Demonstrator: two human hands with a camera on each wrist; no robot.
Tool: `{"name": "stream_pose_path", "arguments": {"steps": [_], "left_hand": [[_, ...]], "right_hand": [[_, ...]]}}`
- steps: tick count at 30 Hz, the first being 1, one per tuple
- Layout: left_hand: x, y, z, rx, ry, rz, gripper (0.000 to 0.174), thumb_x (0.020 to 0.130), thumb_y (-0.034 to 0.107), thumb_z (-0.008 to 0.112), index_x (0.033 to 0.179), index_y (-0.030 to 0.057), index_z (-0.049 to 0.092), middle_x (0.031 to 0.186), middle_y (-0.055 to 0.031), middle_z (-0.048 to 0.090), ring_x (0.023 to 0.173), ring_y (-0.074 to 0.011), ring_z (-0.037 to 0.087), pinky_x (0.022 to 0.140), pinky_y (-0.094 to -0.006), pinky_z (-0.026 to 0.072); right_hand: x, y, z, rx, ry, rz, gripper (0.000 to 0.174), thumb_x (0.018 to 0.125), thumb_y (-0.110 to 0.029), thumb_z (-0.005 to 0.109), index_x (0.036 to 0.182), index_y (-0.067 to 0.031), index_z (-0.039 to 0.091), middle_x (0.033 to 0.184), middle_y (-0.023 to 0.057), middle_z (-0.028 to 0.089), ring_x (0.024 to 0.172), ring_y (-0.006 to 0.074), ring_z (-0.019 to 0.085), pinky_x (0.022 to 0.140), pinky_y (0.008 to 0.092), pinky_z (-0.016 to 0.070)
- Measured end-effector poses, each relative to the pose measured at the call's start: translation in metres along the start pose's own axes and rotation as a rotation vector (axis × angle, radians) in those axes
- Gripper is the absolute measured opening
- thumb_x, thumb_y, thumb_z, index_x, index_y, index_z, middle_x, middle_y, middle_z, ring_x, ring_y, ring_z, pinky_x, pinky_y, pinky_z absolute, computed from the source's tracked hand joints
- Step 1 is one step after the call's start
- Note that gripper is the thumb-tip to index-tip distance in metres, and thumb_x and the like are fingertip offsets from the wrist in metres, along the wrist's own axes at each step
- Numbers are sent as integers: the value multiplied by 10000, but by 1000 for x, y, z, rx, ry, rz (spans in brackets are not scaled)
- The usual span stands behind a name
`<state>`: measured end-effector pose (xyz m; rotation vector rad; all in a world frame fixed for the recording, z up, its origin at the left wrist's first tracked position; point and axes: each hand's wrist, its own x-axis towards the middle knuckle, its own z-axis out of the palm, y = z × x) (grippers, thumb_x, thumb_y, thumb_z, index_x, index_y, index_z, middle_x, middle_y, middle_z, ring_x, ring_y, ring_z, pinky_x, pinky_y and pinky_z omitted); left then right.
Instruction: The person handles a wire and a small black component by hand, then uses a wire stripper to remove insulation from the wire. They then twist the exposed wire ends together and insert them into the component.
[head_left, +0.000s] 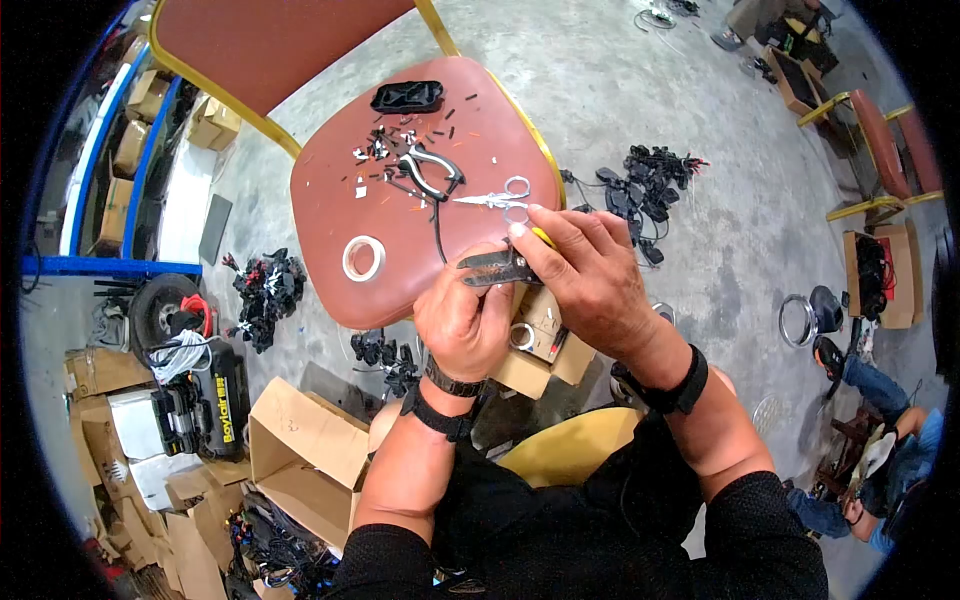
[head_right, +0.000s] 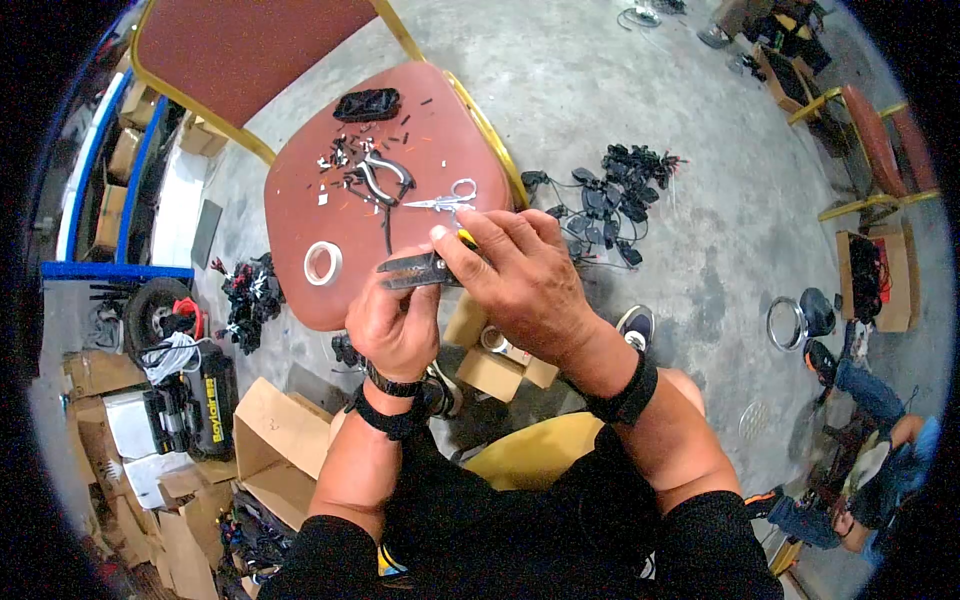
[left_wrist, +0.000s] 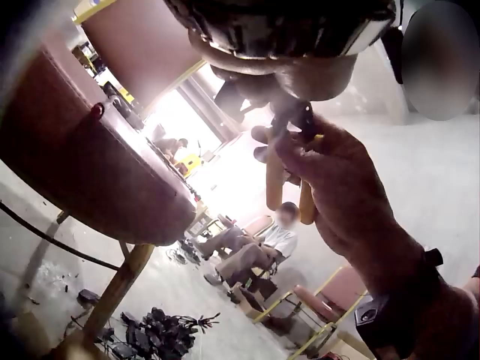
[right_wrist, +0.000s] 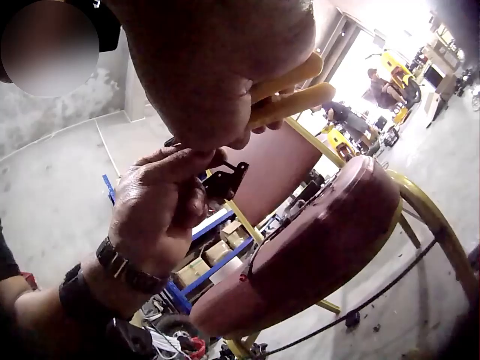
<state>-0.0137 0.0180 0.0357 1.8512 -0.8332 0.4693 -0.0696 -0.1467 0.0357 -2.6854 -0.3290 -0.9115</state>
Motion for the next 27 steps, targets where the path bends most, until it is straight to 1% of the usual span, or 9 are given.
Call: {"name": "stream_pose_path", "arguments": {"steps": [7, 9, 13, 18, 19, 22, 25, 27], "left_hand": [[-1, -7, -1, -12, 11, 70, 149, 746, -71, 729, 866, -5, 669, 931, -149, 719, 760, -266, 710, 653, -322, 546], [0, -6, -2, -1, 2, 59, 148, 740, -71, 729, 858, -4, 670, 924, -151, 716, 739, -267, 703, 639, -324, 542], [-1, -5, -4, 59, -31, 26, 146, 725, -67, 734, 839, -4, 667, 900, -145, 708, 708, -278, 684, 623, -340, 530], [3, -4, -6, 158, -80, 38, 156, 714, -51, 737, 849, -8, 671, 918, -125, 703, 815, -303, 657, 721, -372, 517], [4, -2, -7, 188, -93, 36, 161, 714, -47, 737, 856, -9, 672, 925, -123, 702, 842, -309, 651, 745, -379, 514], [9, -7, 0, 155, -55, 64, 164, 724, -31, 734, 876, -2, 680, 940, -123, 699, 871, -321, 635, 774, -388, 507], [4, -16, 6, 59, -86, 19, 152, 745, -9, 729, 888, -9, 676, 917, -126, 695, 842, -335, 629, 765, -395, 507], [-4, -23, 7, -9, -126, -71, 134, 777, 0, 724, 901, -18, 677, 905, -124, 696, 817, -301, 637, 749, -370, 510]], "right_hand": [[2, -1, 2, 36, -15, 9, 444, 831, -136, 576, 1273, -94, 592, 1170, 100, 617, 1042, 257, 606, 913, 392, 431], [2, -2, 1, 79, -11, 24, 438, 830, -128, 578, 1266, -90, 594, 1143, 92, 620, 1031, 262, 613, 905, 392, 439], [-1, -2, 6, 149, -52, 78, 412, 819, -104, 591, 1229, -65, 589, 1071, 93, 636, 980, 271, 623, 847, 395, 467], [-6, -3, 10, 269, -98, 139, 428, 779, -57, 645, 1201, -46, 575, 1012, 113, 644, 915, 291, 613, 786, 408, 479], [-7, -3, 10, 271, -102, 137, 433, 778, -53, 650, 1204, -46, 573, 1011, 113, 643, 911, 295, 611, 785, 410, 479], [-8, -2, 10, 298, -124, 141, 439, 782, -46, 655, 1212, -42, 567, 1011, 117, 639, 909, 309, 605, 788, 417, 480], [-7, -1, 9, 400, -135, 174, 419, 805, -48, 639, 1217, -36, 564, 1020, 132, 637, 928, 334, 602, 808, 428, 481], [-10, -1, 11, 512, -113, 217, 401, 826, -48, 625, 1222, -40, 563, 1031, 146, 637, 950, 354, 600, 828, 435, 480]]}}
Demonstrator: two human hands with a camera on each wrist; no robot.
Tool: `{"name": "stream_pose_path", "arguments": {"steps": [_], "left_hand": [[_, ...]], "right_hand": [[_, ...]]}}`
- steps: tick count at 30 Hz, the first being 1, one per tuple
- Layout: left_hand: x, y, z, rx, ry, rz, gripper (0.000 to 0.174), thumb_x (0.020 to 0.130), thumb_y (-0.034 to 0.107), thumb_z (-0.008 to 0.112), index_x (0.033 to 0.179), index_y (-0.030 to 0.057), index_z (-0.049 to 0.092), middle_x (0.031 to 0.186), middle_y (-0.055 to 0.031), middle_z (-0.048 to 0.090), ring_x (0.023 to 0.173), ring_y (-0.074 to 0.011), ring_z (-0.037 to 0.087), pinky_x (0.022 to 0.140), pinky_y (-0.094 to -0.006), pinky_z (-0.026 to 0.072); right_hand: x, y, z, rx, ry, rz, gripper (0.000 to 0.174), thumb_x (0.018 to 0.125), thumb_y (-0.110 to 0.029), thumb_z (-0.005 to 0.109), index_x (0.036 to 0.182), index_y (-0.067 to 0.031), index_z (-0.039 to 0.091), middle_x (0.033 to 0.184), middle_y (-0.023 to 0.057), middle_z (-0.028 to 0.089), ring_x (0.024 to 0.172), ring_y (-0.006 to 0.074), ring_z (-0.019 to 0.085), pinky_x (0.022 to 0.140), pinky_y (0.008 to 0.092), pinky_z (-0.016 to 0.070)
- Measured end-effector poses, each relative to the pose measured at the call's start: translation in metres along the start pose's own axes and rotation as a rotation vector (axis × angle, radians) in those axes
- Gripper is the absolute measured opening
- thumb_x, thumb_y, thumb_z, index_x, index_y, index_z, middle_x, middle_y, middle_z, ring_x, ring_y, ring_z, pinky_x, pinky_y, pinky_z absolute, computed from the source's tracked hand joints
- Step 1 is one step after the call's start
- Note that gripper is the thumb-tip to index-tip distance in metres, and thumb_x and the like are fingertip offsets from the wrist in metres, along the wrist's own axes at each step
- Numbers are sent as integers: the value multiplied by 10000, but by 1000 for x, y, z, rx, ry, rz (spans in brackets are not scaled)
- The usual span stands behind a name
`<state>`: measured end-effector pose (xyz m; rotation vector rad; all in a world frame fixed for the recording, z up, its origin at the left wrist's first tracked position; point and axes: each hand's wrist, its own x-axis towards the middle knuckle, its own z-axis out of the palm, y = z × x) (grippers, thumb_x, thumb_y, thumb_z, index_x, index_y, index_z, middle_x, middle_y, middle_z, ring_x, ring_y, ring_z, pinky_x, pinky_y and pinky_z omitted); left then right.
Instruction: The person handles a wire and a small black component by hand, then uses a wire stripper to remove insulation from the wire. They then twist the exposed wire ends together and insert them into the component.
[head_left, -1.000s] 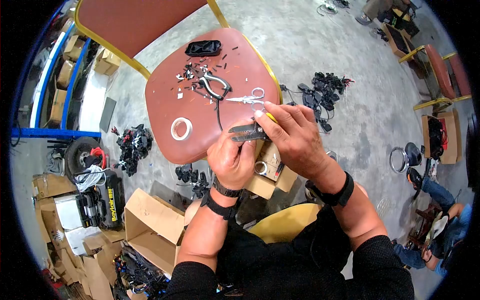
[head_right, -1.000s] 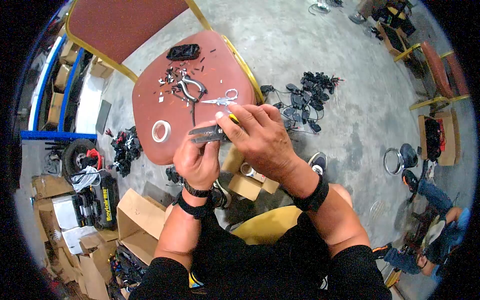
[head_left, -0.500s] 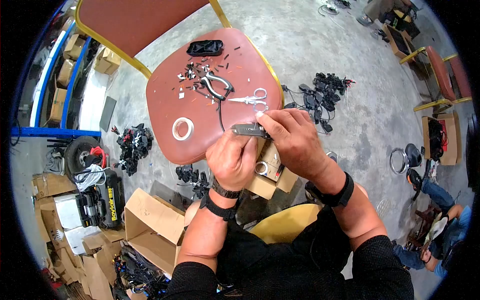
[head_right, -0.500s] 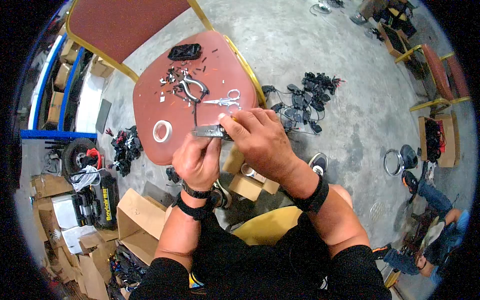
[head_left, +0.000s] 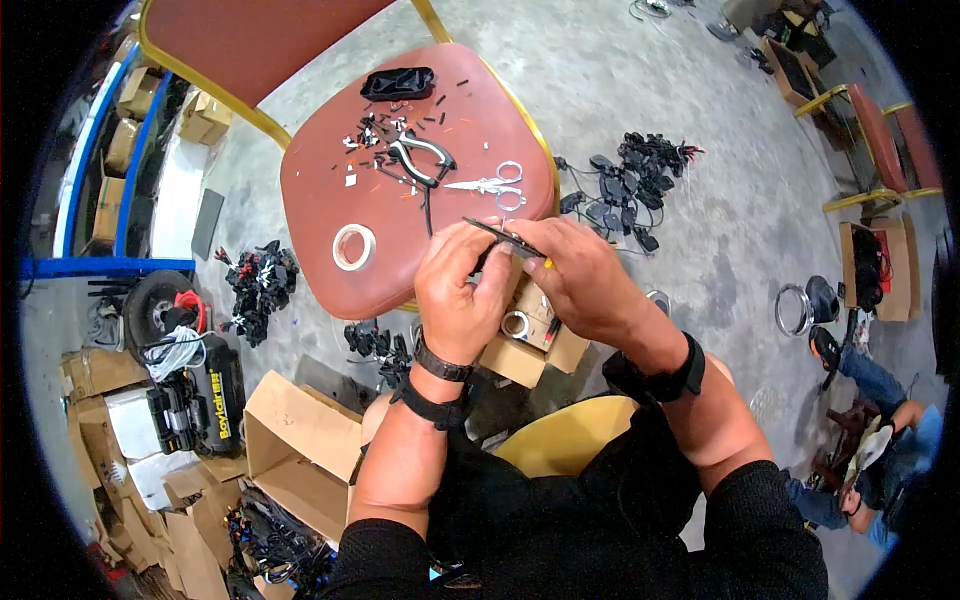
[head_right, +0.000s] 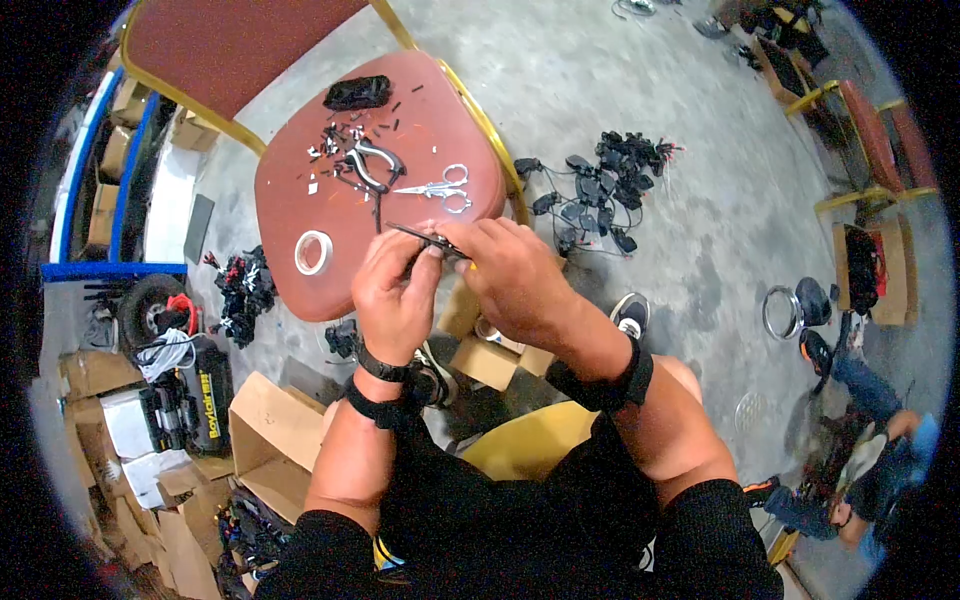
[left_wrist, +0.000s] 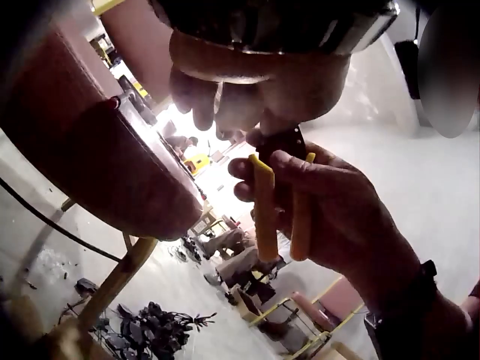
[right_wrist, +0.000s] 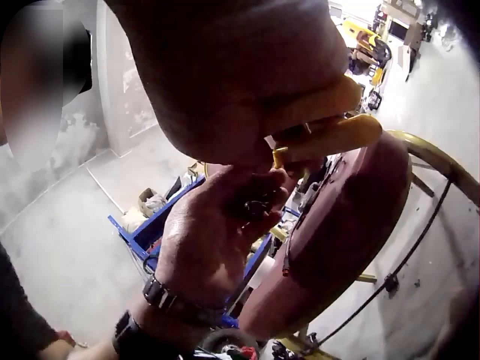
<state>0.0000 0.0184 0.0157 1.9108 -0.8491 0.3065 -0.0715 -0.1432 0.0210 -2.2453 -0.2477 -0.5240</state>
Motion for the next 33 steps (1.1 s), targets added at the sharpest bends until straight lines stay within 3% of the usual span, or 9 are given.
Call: {"name": "stream_pose_path", "arguments": {"steps": [4, 5, 9, 19, 27, 33], "left_hand": [[-9, 0, 0, -277, -63, -379, 120, 830, 18, 719, 929, -36, 680, 889, -122, 700, 781, -210, 654, 716, -310, 512], [-10, -5, 0, -315, -73, -365, 107, 860, 27, 715, 947, -32, 694, 884, -91, 704, 772, -133, 639, 692, -272, 503], [-9, -6, -1, -542, -77, -505, 80, 886, 38, 707, 941, -21, 711, 873, -27, 692, 785, -87, 605, 696, -261, 493], [-5, -7, -10, -453, -176, -539, 76, 873, 61, 721, 900, -10, 715, 850, -22, 668, 785, -86, 577, 713, -241, 460], [-1, -10, -13, -389, -213, -397, 49, 815, 13, 742, 853, -10, 722, 815, -24, 654, 774, -98, 585, 707, -254, 459], [-1, -5, -12, -373, -201, -442, 63, 797, -30, 741, 855, -16, 724, 831, -22, 652, 785, -95, 572, 705, -231, 437]], "right_hand": [[-4, 5, 1, 187, -41, 124, 361, 859, -45, 586, 1220, -47, 572, 1072, 180, 644, 1011, 382, 606, 875, 447, 484], [-4, 6, -1, 243, -57, 146, 353, 862, -45, 579, 1215, -47, 576, 1080, 186, 646, 1025, 384, 608, 885, 447, 485], [-3, 5, -3, 405, -114, 244, 317, 873, -53, 574, 1188, -29, 586, 1064, 204, 658, 1023, 383, 631, 887, 428, 497], [-8, 17, 0, 485, -215, 350, 314, 889, -93, 597, 1196, -33, 576, 978, 205, 667, 952, 358, 662, 801, 408, 504], [-4, 16, -16, 462, -362, 398, 315, 905, -120, 618, 1206, -34, 578, 979, 211, 669, 948, 349, 665, 809, 407, 505], [-5, 15, -21, 351, -395, 376, 350, 911, -125, 625, 1245, -31, 574, 1013, 213, 679, 975, 345, 672, 822, 415, 508]]}}
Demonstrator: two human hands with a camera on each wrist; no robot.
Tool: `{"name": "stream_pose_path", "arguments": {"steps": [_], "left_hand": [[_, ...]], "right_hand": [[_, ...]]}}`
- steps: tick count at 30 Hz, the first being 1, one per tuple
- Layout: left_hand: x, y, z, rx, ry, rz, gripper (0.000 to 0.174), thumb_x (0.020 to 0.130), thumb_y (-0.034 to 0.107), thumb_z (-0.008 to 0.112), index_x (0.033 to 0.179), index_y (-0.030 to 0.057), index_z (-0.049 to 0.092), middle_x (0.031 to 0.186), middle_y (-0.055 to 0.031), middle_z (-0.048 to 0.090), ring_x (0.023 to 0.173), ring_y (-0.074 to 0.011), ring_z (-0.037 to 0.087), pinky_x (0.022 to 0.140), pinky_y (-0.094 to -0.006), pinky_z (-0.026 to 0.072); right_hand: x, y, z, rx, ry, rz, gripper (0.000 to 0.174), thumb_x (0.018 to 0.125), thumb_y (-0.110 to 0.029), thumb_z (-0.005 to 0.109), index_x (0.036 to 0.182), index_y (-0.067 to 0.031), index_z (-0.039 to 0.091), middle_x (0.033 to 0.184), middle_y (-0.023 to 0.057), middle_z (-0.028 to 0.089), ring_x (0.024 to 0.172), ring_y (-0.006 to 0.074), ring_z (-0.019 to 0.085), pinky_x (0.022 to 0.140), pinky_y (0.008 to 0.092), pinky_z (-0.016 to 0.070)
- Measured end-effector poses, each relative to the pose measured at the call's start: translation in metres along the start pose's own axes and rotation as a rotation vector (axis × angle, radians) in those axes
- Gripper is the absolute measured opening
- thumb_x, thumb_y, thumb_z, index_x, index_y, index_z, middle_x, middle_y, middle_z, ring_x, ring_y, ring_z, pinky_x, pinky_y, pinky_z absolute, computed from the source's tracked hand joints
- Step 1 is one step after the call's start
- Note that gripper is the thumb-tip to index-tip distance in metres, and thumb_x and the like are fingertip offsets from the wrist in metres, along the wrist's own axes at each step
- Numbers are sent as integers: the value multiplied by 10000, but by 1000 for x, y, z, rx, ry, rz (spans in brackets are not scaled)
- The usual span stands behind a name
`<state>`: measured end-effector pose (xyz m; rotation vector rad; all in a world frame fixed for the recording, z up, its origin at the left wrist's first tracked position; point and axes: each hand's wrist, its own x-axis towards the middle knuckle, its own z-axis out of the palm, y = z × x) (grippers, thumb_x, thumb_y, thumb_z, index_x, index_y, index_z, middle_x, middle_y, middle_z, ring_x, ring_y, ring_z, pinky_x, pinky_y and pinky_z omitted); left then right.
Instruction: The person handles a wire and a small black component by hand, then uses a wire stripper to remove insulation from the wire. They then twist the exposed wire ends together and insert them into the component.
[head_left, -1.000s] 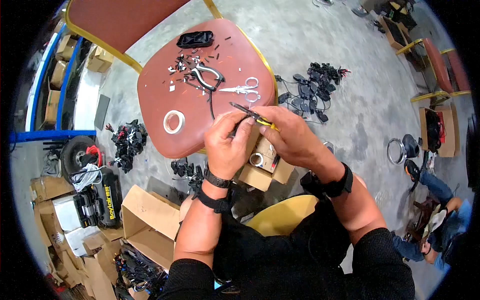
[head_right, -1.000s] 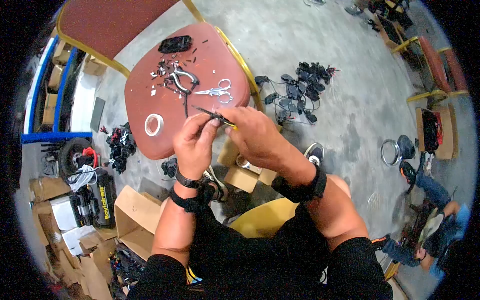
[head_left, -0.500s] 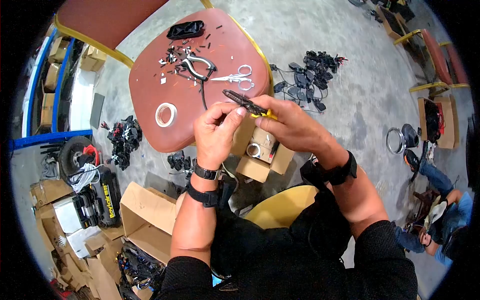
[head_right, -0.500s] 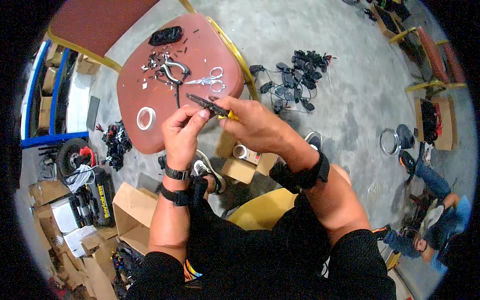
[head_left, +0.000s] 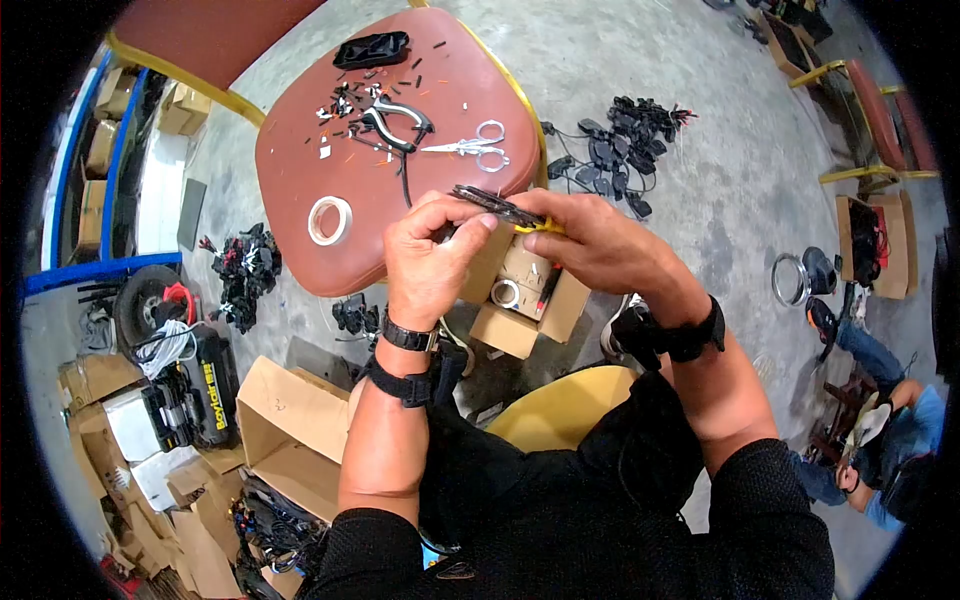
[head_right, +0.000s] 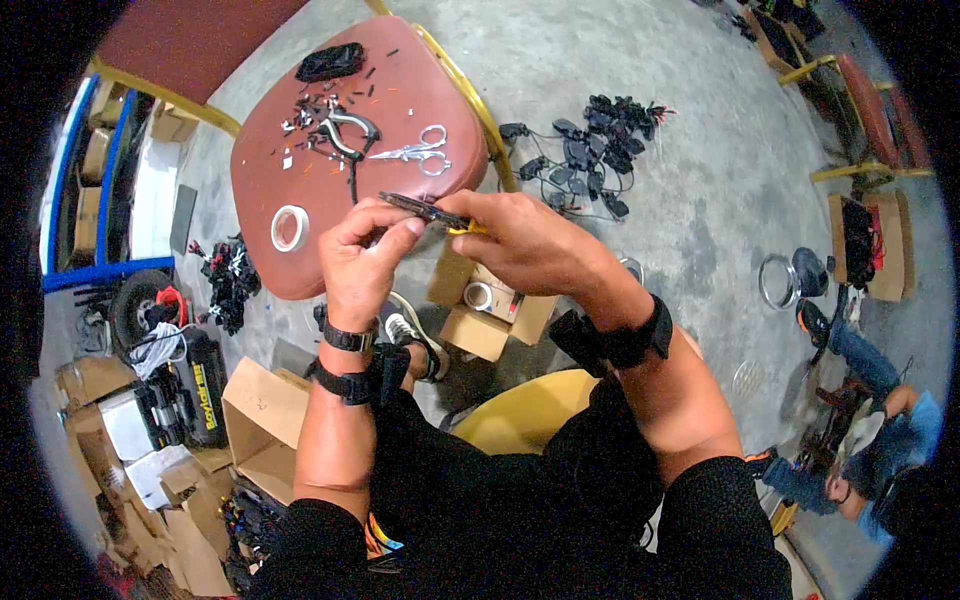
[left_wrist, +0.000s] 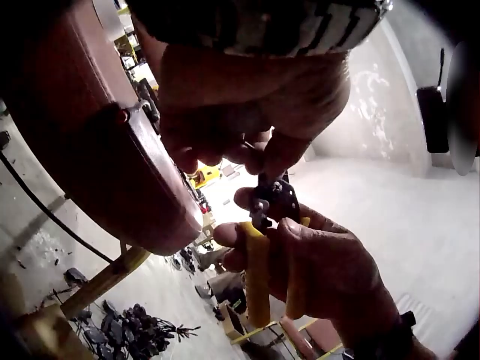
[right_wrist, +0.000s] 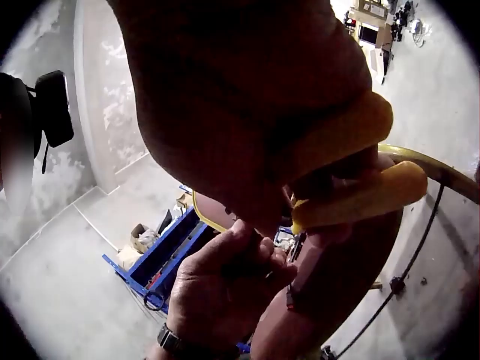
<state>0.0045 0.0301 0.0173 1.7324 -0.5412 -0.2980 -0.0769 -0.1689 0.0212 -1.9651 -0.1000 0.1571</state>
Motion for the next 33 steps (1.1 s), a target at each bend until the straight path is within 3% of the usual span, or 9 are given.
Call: {"name": "stream_pose_path", "arguments": {"steps": [4, 13, 16, 25, 27, 33], "left_hand": [[2, -1, -2, -22, -17, -22, 50, 784, -13, 739, 829, -16, 718, 815, -39, 661, 764, -114, 603, 697, -257, 467], [2, 7, -3, 14, -48, 38, 56, 778, -17, 730, 834, -13, 724, 826, -55, 671, 790, -140, 628, 724, -272, 486], [1, 8, -4, 25, -53, 38, 53, 780, -14, 728, 833, -11, 725, 826, -54, 671, 789, -138, 627, 721, -272, 484], [-1, 10, -3, 56, -31, 60, 56, 774, -14, 734, 829, -11, 722, 822, -50, 665, 774, -132, 609, 704, -267, 467], [1, 13, -3, 72, -22, 74, 52, 771, -34, 738, 816, -21, 716, 824, -44, 659, 767, -118, 576, 680, -258, 437], [3, 9, -2, 207, 86, 551, 135, 768, -30, 730, 899, -13, 701, 948, -110, 693, 948, -278, 626, 840, -368, 492]], "right_hand": [[-2, -2, 2, 7, 11, 18, 402, 901, -42, 605, 1301, -31, 566, 1034, 178, 688, 969, 262, 673, 842, 358, 504], [-2, -1, 1, 57, -32, 58, 413, 915, -19, 591, 1326, -22, 553, 1032, 112, 687, 925, 153, 639, 822, 324, 510], [-2, -2, 1, 53, -28, 40, 422, 908, -102, 634, 1310, -5, 552, 1098, 227, 681, 1026, 327, 679, 863, 392, 521], [-3, -6, 0, 22, -20, 23, 428, 890, -85, 641, 1302, -12, 552, 1103, 220, 676, 1043, 361, 661, 877, 415, 518], [-3, -2, 5, -154, 119, -174, 413, 868, -64, 629, 1276, -26, 572, 1112, 192, 674, 1037, 348, 657, 872, 412, 514], [3, -11, 5, -689, 448, -496, 427, 818, -52, 570, 1242, -73, 612, 1164, 110, 651, 1040, 284, 633, 866, 387, 475]]}}
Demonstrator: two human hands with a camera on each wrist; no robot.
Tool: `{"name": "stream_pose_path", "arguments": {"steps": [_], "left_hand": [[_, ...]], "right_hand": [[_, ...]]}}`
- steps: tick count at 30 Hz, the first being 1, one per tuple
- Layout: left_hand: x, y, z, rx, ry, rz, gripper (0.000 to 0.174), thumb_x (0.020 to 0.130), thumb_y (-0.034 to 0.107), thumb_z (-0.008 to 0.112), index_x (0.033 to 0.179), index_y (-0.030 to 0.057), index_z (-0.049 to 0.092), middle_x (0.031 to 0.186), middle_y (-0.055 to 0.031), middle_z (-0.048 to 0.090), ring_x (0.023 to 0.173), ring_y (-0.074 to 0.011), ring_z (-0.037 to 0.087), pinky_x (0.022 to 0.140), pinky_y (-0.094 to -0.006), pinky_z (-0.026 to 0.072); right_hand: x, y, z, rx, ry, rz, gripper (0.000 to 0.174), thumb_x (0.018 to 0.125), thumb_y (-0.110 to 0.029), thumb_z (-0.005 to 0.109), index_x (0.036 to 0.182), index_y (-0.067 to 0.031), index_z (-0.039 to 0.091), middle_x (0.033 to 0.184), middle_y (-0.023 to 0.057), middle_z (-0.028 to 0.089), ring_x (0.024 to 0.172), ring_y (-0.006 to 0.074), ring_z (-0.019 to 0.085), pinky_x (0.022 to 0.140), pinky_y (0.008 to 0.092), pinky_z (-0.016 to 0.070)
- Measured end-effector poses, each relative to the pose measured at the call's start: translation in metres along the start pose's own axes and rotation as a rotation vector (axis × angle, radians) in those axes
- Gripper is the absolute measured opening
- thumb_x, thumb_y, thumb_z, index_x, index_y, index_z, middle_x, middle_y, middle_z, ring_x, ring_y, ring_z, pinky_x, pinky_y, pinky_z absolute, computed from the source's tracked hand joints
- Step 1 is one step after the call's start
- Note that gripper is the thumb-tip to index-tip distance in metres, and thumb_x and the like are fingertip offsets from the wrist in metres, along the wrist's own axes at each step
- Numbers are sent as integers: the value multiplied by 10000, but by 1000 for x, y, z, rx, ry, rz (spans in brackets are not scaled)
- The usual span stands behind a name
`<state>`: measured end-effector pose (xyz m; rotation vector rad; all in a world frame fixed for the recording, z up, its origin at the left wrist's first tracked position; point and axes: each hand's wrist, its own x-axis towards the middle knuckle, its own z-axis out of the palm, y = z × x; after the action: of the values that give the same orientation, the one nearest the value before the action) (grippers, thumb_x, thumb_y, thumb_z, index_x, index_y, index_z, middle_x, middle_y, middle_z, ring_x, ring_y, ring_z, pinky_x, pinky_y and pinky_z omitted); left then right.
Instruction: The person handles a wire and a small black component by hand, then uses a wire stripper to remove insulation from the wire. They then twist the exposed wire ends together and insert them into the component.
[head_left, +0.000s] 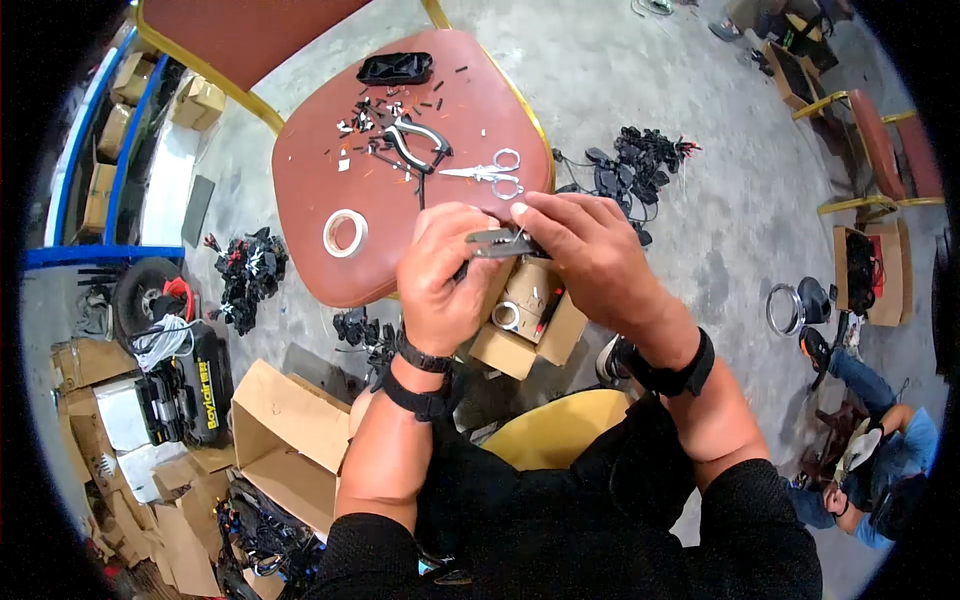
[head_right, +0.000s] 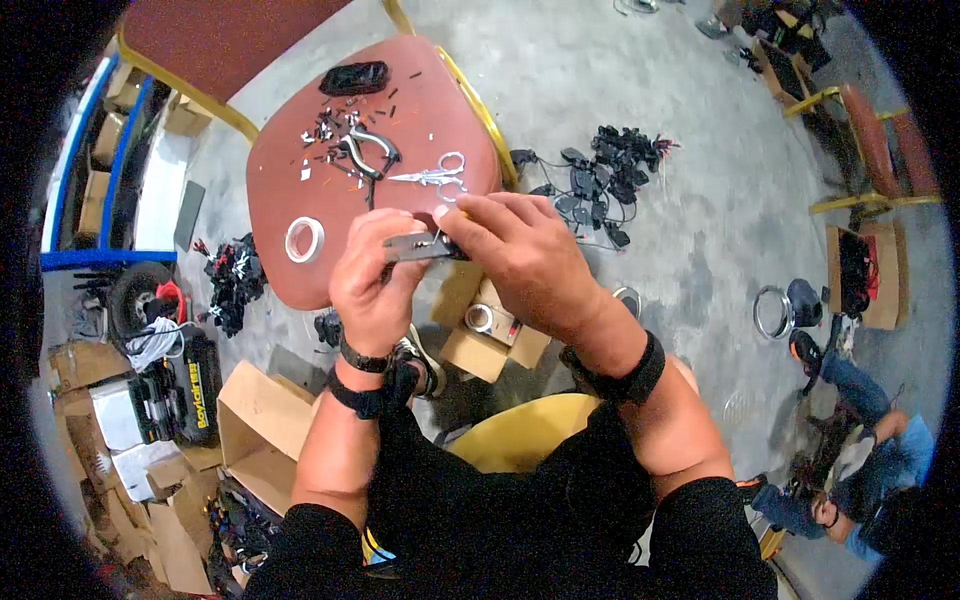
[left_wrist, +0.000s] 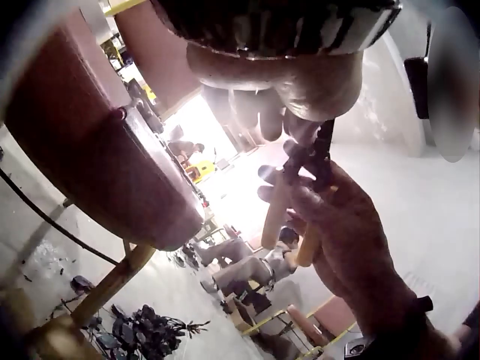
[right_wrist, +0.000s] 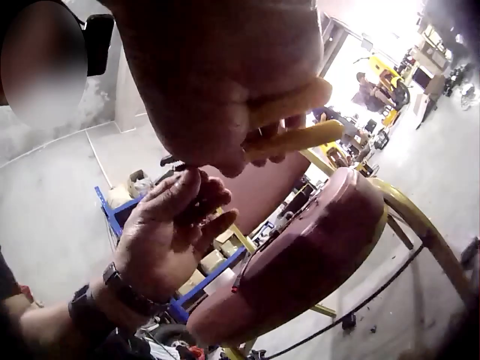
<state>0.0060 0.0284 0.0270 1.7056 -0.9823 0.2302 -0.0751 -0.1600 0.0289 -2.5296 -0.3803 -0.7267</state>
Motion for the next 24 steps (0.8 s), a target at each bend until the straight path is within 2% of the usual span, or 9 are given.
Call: {"name": "stream_pose_path", "arguments": {"steps": [1, 5, 8, 19, 24], "left_hand": [[0, -2, 0, 21, 4, 60, 177, 769, -18, 739, 939, -5, 692, 997, -120, 702, 998, -315, 627, 882, -402, 492], [1, 1, 1, 69, 57, 116, 167, 806, 33, 749, 952, 6, 671, 1032, -130, 707, 1009, -345, 631, 900, -440, 492], [2, 3, 6, 39, 98, 135, 234, 746, -5, 739, 966, 23, 664, 1022, -117, 695, 980, -355, 636, 873, -440, 508], [3, 5, 8, -54, 80, 89, 193, 777, -7, 724, 952, 10, 643, 1019, -131, 705, 999, -349, 653, 867, -416, 525], [1, 4, 6, -50, 73, 90, 188, 788, 5, 733, 953, 8, 643, 1009, -130, 708, 987, -347, 657, 860, -412, 528]], "right_hand": [[1, -1, 0, -28, 43, -26, 434, 819, -55, 570, 1250, -74, 611, 1162, 112, 651, 1044, 286, 631, 867, 389, 473], [1, -1, -2, -70, 93, -75, 510, 812, -58, 595, 1320, -97, 575, 1197, 123, 630, 1076, 297, 611, 885, 405, 469], [1, 0, -3, -62, 114, -98, 562, 798, -63, 612, 1355, -112, 550, 1218, 128, 616, 1083, 298, 603, 893, 416, 466], [0, -1, -3, -25, 116, -96, 568, 803, -96, 613, 1366, -116, 546, 1261, 131, 601, 1100, 298, 596, 905, 411, 465], [1, -3, -3, -23, 118, -96, 563, 797, -100, 622, 1356, -119, 553, 1222, 113, 608, 1081, 291, 596, 903, 411, 467]]}}
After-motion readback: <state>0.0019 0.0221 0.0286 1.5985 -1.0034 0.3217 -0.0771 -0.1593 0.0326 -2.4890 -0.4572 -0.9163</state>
